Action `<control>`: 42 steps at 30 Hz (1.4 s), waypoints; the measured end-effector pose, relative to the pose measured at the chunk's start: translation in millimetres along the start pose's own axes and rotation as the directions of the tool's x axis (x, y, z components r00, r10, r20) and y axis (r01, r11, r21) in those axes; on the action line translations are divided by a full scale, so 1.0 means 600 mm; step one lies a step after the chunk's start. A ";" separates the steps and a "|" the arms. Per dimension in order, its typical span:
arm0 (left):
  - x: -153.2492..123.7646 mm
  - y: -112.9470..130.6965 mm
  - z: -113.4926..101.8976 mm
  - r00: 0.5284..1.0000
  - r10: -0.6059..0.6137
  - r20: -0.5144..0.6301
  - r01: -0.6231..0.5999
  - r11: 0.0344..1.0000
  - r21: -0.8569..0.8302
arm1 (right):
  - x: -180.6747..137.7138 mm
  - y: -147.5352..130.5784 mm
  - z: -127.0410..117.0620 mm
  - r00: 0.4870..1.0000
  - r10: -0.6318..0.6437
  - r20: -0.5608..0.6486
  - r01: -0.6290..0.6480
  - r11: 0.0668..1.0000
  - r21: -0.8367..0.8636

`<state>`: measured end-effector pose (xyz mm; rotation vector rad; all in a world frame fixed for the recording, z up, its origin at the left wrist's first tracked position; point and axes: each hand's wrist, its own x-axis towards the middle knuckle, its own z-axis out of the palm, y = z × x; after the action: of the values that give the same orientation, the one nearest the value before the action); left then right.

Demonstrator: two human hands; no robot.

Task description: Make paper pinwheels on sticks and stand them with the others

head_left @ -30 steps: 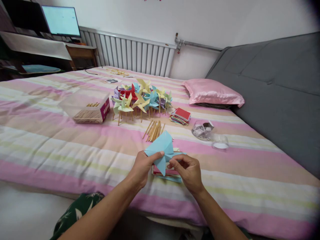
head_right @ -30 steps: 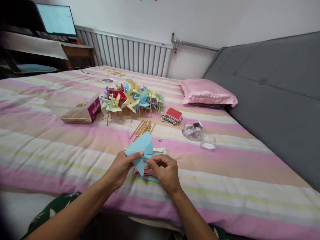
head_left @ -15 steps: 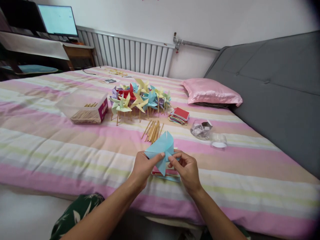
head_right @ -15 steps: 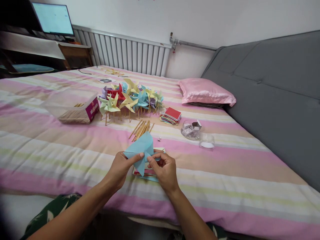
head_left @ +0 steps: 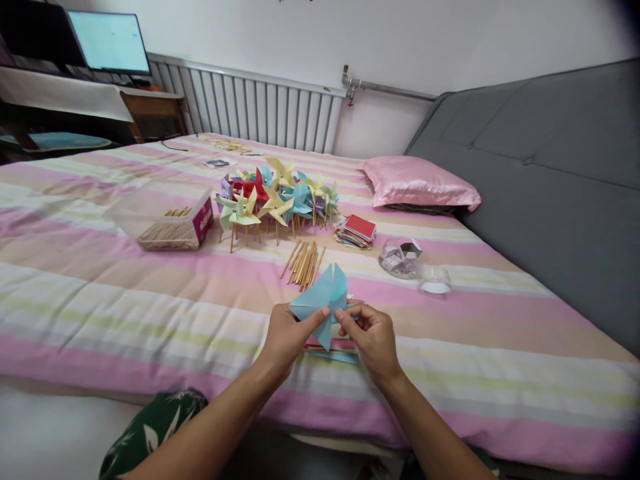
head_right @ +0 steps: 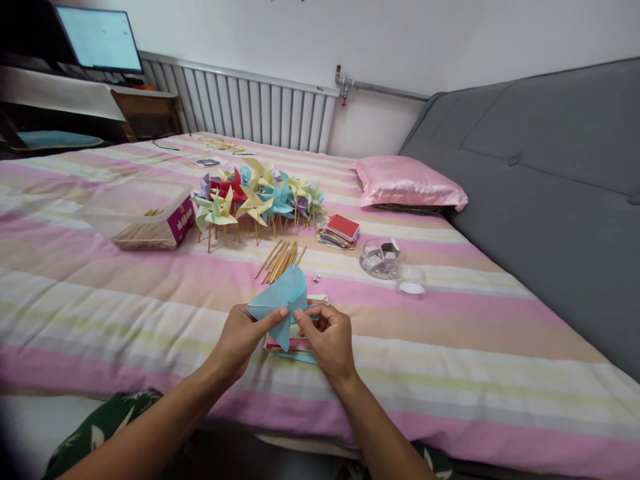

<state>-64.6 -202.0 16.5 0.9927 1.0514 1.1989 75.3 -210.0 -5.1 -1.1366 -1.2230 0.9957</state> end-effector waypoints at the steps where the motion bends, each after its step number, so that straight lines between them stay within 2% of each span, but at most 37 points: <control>1: 0.000 -0.001 0.000 1.000 0.002 0.000 -0.002 1.000 0.006 | 0.000 0.000 0.000 1.000 -0.001 -0.003 0.001 1.000 -0.007; 12: 0.000 -0.001 0.002 1.000 0.015 -0.026 -0.013 0.998 0.066 | 0.002 0.004 -0.004 0.999 -0.037 0.002 0.037 0.997 -0.070; 18: -0.002 0.001 0.005 0.999 -0.016 -0.034 0.017 0.999 0.035 | 0.003 0.004 -0.003 0.998 -0.064 0.010 0.064 0.996 -0.059; 22: -0.003 0.000 0.006 0.997 -0.059 -0.039 0.057 0.997 -0.054 | -0.002 0.003 0.000 0.999 -0.036 0.024 0.036 0.999 0.003; 27: -0.002 0.001 0.006 0.994 -0.112 -0.011 0.107 0.971 -0.214 | -0.008 0.002 0.007 0.998 -0.032 -0.062 0.042 0.985 0.164; 30: -0.001 -0.003 0.007 0.992 -0.128 -0.015 0.120 0.960 -0.252 | -0.008 0.000 0.013 0.997 0.029 -0.073 -0.008 0.962 0.272; 35: -0.006 -0.020 0.014 0.992 -0.127 -0.013 0.121 0.968 -0.220 | -0.011 0.002 0.024 0.989 0.143 0.043 -0.149 0.913 0.380; 42: -0.013 -0.035 0.023 0.980 -0.196 -0.022 0.189 0.968 -0.166 | -0.017 0.017 0.027 0.949 0.305 -0.082 -0.239 0.863 0.445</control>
<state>-46.8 -212.7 0.0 0.7258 1.0365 1.1276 58.1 -216.3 -16.9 -1.0215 -0.6798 1.2948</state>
